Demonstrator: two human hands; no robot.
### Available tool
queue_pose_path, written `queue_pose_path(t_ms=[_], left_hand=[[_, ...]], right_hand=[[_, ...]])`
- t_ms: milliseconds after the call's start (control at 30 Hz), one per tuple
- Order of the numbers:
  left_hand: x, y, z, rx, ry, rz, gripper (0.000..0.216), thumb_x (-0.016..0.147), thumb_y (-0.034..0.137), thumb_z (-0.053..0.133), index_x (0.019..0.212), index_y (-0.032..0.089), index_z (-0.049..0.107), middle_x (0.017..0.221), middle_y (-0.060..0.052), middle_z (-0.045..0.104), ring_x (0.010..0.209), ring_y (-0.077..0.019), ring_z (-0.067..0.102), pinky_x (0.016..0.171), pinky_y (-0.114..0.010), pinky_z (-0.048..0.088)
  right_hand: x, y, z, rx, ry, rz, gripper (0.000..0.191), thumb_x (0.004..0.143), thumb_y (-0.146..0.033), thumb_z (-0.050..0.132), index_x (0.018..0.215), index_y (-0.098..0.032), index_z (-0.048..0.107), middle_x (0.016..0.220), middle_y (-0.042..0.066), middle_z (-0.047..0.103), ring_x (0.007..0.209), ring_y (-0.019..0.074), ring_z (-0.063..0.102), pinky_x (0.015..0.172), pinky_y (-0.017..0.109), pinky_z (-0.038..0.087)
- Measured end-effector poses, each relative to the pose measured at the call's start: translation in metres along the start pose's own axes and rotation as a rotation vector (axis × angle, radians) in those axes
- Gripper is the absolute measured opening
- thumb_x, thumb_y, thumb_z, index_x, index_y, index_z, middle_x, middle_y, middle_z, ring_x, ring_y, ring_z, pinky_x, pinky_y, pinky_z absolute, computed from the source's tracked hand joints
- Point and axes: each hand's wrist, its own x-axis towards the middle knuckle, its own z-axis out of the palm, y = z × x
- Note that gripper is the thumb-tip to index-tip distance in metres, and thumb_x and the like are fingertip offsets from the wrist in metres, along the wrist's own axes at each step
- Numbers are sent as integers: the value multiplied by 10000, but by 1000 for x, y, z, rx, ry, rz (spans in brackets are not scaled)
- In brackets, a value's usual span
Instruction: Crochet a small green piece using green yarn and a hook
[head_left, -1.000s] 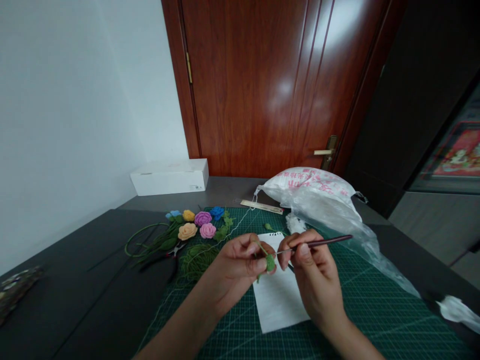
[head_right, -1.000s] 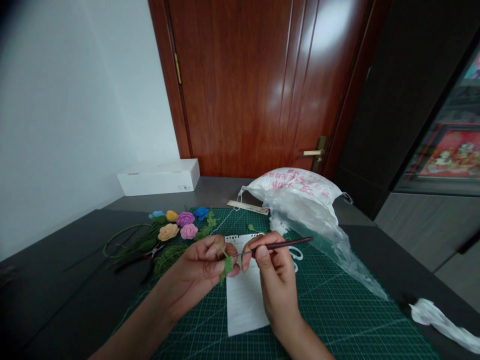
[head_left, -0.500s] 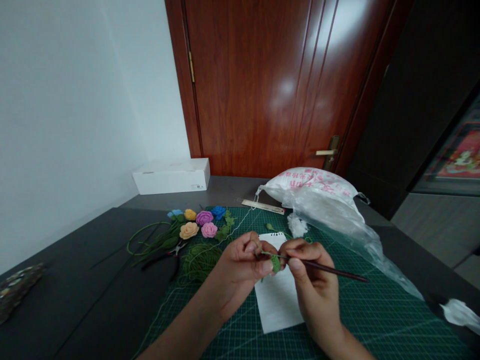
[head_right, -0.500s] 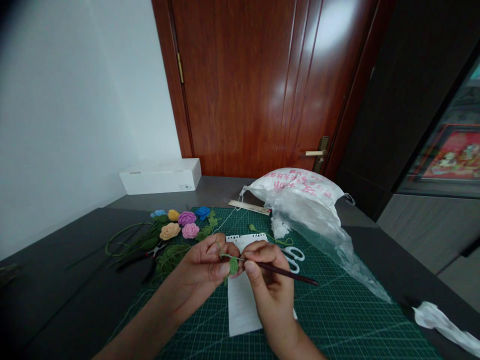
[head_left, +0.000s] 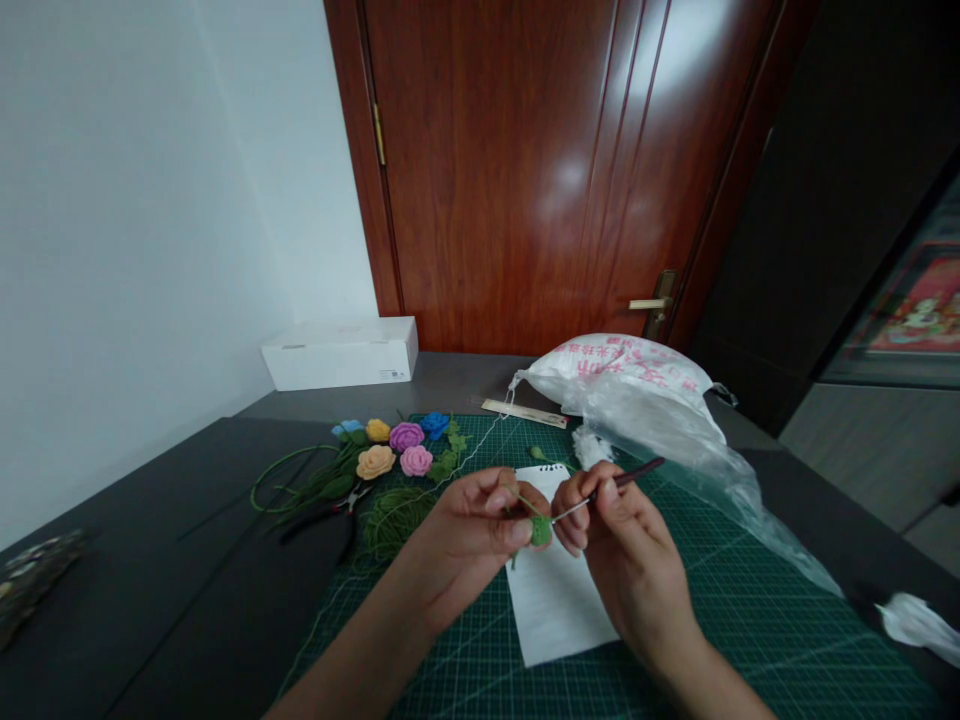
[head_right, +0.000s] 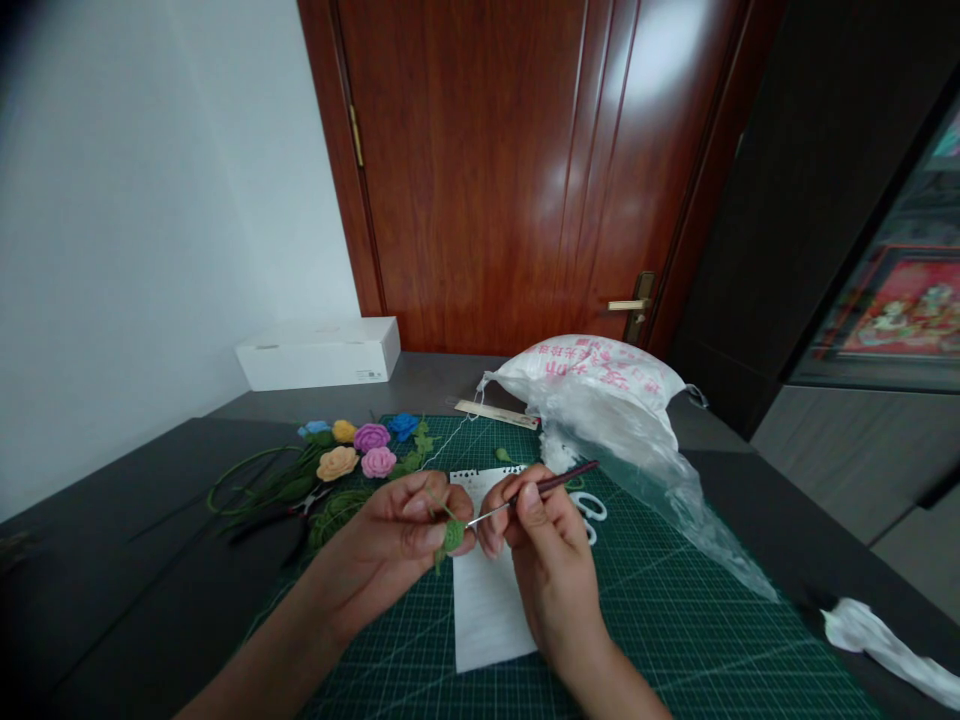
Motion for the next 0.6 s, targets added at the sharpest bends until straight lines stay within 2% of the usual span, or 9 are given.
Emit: queue_pose_path(t_ms=[67, 133, 267, 400, 467, 600], left_hand=[[1, 0, 1, 46, -4, 26, 348, 740, 110, 802, 673, 190, 470, 814, -57, 717, 745, -207, 668, 760, -362, 479], [2, -1, 3, 97, 15, 55, 313, 770, 117, 783, 697, 190, 487, 784, -57, 721, 705, -217, 676, 742, -384, 495], [2, -2, 4, 138, 85, 90, 380, 741, 126, 791, 736, 217, 422, 760, -18, 696, 691, -208, 674, 745, -375, 487], [2, -2, 2, 236, 164, 112, 425, 690, 145, 825, 759, 222, 412, 775, 7, 654, 741, -167, 625, 747, -318, 462], [2, -4, 1, 305, 178, 108, 432, 689, 169, 827, 747, 223, 403, 777, 13, 633, 739, -151, 588, 723, -290, 441], [6, -7, -6, 505, 168, 98, 379, 741, 259, 806, 694, 221, 432, 756, -4, 623, 704, -171, 547, 679, -296, 411]], right_hand=[[0, 1, 2, 17, 2, 104, 248, 978, -385, 606, 799, -216, 574, 661, -22, 561, 567, 125, 491, 571, 276, 372], [0, 2, 3, -44, 7, 144, 257, 969, -401, 626, 798, -216, 577, 661, -29, 566, 561, 118, 479, 588, 275, 376], [2, 4, 2, -199, -13, 88, 273, 963, -425, 636, 791, -213, 621, 670, -30, 564, 617, 128, 491, 672, 284, 409], [2, 7, -5, -303, -33, -66, 205, 918, -425, 698, 851, -231, 703, 887, 22, 670, 825, 174, 593, 782, 312, 465], [2, 10, -9, -339, -22, -118, 163, 910, -405, 715, 882, -245, 726, 919, 31, 695, 907, 194, 611, 841, 328, 478], [3, 15, -13, -255, 80, -43, 181, 902, -418, 728, 872, -239, 732, 826, 7, 686, 769, 154, 581, 754, 284, 477]])
